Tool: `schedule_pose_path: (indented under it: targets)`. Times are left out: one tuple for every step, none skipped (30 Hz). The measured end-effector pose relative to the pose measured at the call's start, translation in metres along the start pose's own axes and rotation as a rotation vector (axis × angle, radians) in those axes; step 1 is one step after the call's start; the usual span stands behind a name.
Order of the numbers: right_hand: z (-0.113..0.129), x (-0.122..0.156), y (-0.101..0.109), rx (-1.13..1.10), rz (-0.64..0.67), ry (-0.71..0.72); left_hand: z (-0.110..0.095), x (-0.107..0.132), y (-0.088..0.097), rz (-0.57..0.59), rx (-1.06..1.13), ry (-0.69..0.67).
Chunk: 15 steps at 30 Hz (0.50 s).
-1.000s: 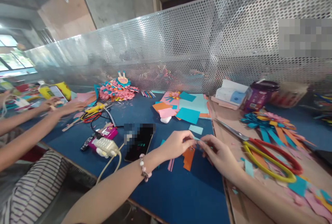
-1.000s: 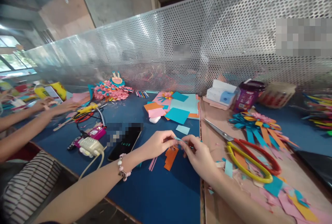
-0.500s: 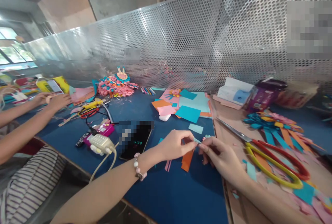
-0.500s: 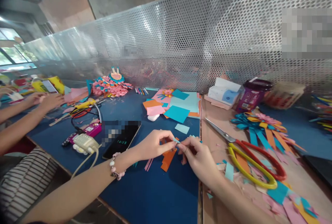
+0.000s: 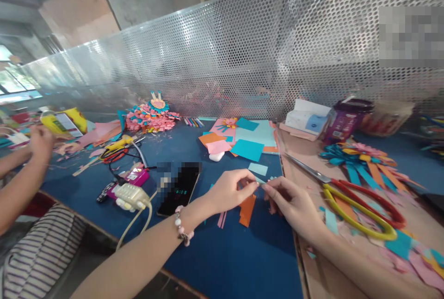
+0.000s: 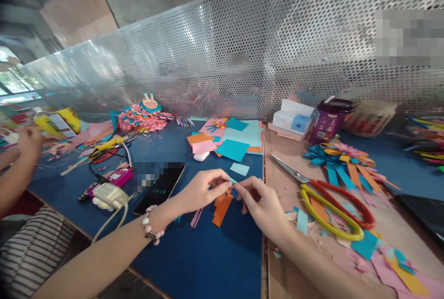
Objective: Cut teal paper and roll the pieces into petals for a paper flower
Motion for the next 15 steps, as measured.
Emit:
schedule_pose_path:
  targets:
    - [0.0, 0.0, 0.001, -0.001, -0.008, 0.0, 0.0, -0.001, 0.0, -0.018, -0.015, -0.007]
    - [0.0, 0.0, 0.001, -0.003, -0.013, 0.001, -0.001, -0.001, 0.0, -0.035, -0.025, -0.014]
    - [0.0, 0.0, 0.001, -0.004, -0.018, 0.0, -0.002, -0.002, 0.001, -0.052, -0.03, -0.02]
    - [0.0, 0.0, 0.001, -0.007, -0.025, -0.001, -0.003, -0.002, 0.002, -0.07, -0.029, -0.024]
    - [0.0, 0.0, 0.002, -0.009, -0.032, -0.003, -0.004, -0.002, 0.003, -0.09, -0.021, -0.024]
    - [0.0, 0.0, 0.002, -0.009, -0.038, -0.009, -0.005, -0.002, 0.005, -0.108, -0.01, -0.02]
    - [0.0, 0.001, 0.002, -0.006, -0.042, -0.016, -0.006, -0.003, 0.006, -0.118, -0.001, -0.013]
    - [0.0, 0.001, 0.003, -0.002, -0.045, -0.021, -0.008, -0.002, 0.007, -0.116, -0.001, -0.004]
    - [0.0, 0.001, 0.003, 0.001, -0.047, -0.023, -0.012, -0.002, 0.009, -0.109, -0.014, 0.002]
    - [0.001, 0.001, 0.003, 0.003, -0.05, -0.021, -0.018, 0.0, 0.01, -0.103, -0.042, 0.002]
    - [0.002, 0.001, 0.004, 0.005, -0.056, -0.015, -0.026, 0.003, 0.012, -0.088, -0.086, -0.007]
    - [0.004, 0.001, 0.005, 0.008, -0.065, -0.005, -0.038, 0.007, 0.016, -0.116, -0.153, -0.038]
    - [0.005, 0.001, 0.006, 0.02, -0.075, 0.008, -0.054, 0.014, 0.02, -0.147, -0.222, -0.082]
    - [0.007, 0.0, 0.007, 0.042, -0.087, 0.021, -0.072, 0.023, 0.022, -0.17, -0.27, -0.147]
    - [0.008, 0.0, 0.009, 0.074, -0.1, 0.033, -0.089, 0.032, 0.021, -0.165, -0.286, -0.201]
Point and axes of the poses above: each hand's wrist, its own x-axis away from the middle knuckle, its own y-axis out of the back of the hand, z = x × y, the point moved 7 cm from there along -x, towards the middle knuckle, and after that the axes turned 8 degrees about y, right-handed, at the moved point
